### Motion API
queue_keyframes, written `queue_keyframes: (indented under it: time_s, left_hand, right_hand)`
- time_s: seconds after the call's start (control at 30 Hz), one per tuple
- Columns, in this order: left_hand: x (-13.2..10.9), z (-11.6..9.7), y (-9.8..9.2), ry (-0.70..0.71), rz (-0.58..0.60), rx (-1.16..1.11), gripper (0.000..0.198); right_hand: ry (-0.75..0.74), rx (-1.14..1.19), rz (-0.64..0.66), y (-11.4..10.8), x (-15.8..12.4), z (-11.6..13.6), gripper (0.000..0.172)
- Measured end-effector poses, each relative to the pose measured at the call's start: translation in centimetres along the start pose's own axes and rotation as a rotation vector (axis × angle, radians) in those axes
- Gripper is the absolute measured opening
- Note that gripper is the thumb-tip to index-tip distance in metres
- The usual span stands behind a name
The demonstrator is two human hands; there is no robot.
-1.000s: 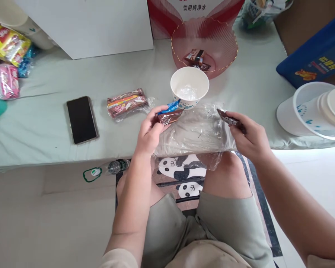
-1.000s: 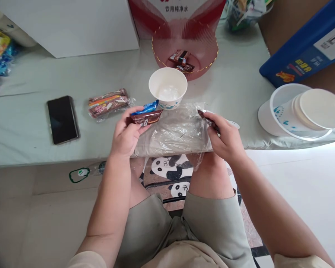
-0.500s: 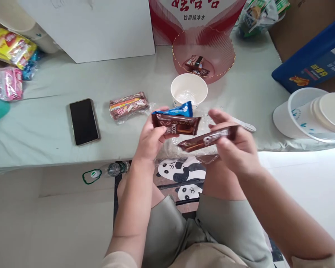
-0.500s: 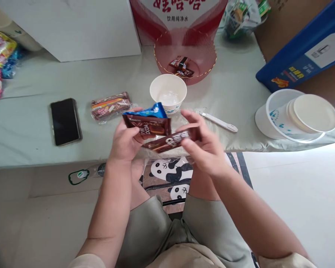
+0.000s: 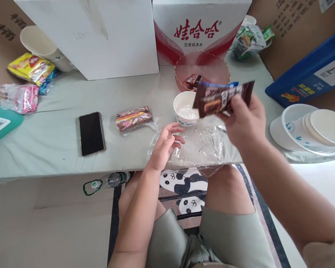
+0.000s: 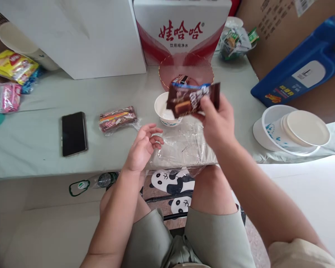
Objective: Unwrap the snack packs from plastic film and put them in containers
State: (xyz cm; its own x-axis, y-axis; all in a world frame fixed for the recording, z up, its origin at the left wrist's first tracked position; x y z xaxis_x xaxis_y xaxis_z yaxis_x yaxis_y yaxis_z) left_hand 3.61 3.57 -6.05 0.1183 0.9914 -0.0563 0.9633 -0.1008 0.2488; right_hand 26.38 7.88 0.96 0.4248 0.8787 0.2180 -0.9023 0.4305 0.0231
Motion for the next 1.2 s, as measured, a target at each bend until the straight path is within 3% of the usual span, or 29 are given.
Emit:
queue_keyframes:
  time_s: [0.17, 0.27, 0.37, 0.5, 0.6, 0.67, 0.7, 0.77, 0.83, 0.93, 1.0, 1.03, 1.07, 1.13, 1.2]
  left_hand:
    - [0.0, 0.4, -0.3, 0.006, 0.014, 0.271, 0.03]
    - [-0.1, 0.6, -0.2, -0.006, 0.034, 0.339, 0.028]
    - [-0.1, 0.8, 0.0, -0.011, 0.063, 0.375, 0.029]
    - [0.0, 0.8, 0.1, -0.006, 0.074, 0.39, 0.029]
    - [0.1, 0.6, 0.2, 0.006, 0.066, 0.371, 0.027]
    - [0.1, 0.6, 0.3, 0.021, 0.054, 0.363, 0.026]
    - [0.1, 0.6, 0.3, 0.028, 0.049, 0.357, 0.026]
    - [0.0, 0.6, 0.3, 0.045, 0.043, 0.327, 0.026]
    - [0.1, 0.4, -0.1, 0.074, 0.005, 0.282, 0.025]
    - [0.1, -1.1, -2.6, 0.244, -0.27, 0.278, 0.022]
    - [-0.3, -2.5, -4.6, 0.397, -0.503, 0.373, 0.023]
    - [-0.5, -3.0, -5.1, 0.444, -0.564, 0.447, 0.027]
    - [-0.4, -3.1, -5.3, 0.457, -0.572, 0.534, 0.036]
    - [0.1, -2.5, -4.9, 0.401, -0.475, 0.717, 0.055]
    - [0.5, -1.5, -4.3, 0.324, -0.366, 0.852, 0.045]
  right_hand:
    - [0.073, -0.298, -0.14, 1.4, 10.6, 0.0, 0.026]
    - [0.038, -0.447, -0.181, 2.0, 12.6, 1.2, 0.039]
    - [-0.063, -0.428, -0.225, 0.6, 9.1, 2.3, 0.032]
    - [-0.093, -0.415, -0.105, -3.4, 0.0, 0.0, 0.027]
    - [0.08, -0.442, -0.072, -6.4, -5.3, -3.7, 0.056]
    - [0.215, -0.409, -0.051, -7.0, -7.2, -5.7, 0.069]
    - [0.265, -0.407, -0.034, -6.8, -7.7, -6.2, 0.066]
    - [0.299, -0.457, -0.017, -6.3, -7.9, -6.4, 0.044]
    - [0.231, -0.509, -0.063, -6.0, -7.7, -5.2, 0.02]
    - [0.092, -0.445, -0.185, -6.2, -7.6, -2.7, 0.009]
    - [0.048, -0.386, -0.214, -6.3, -7.8, -1.6, 0.008]
    - [0.033, -0.366, -0.208, -6.2, -8.0, -1.1, 0.008]
    - [0.016, -0.351, -0.198, -6.1, -8.1, -0.7, 0.009]
    - [-0.023, -0.329, -0.183, -6.0, -8.3, -0.1, 0.011]
    - [-0.063, -0.32, -0.184, -6.0, -8.4, 0.3, 0.01]
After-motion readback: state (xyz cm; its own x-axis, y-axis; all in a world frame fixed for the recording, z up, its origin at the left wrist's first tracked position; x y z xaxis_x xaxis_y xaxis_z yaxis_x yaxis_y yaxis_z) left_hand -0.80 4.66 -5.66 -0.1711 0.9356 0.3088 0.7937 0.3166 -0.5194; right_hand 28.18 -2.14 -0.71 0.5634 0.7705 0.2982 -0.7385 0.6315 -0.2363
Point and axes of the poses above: each hand's wrist, its own x-axis towards the middle knuckle, its own y-axis out of the palm, z = x × y, the point moved 7 cm from there along x, towards the middle knuckle, and after that the axes turned 11 degrees about -z, right-handed, at the moved point
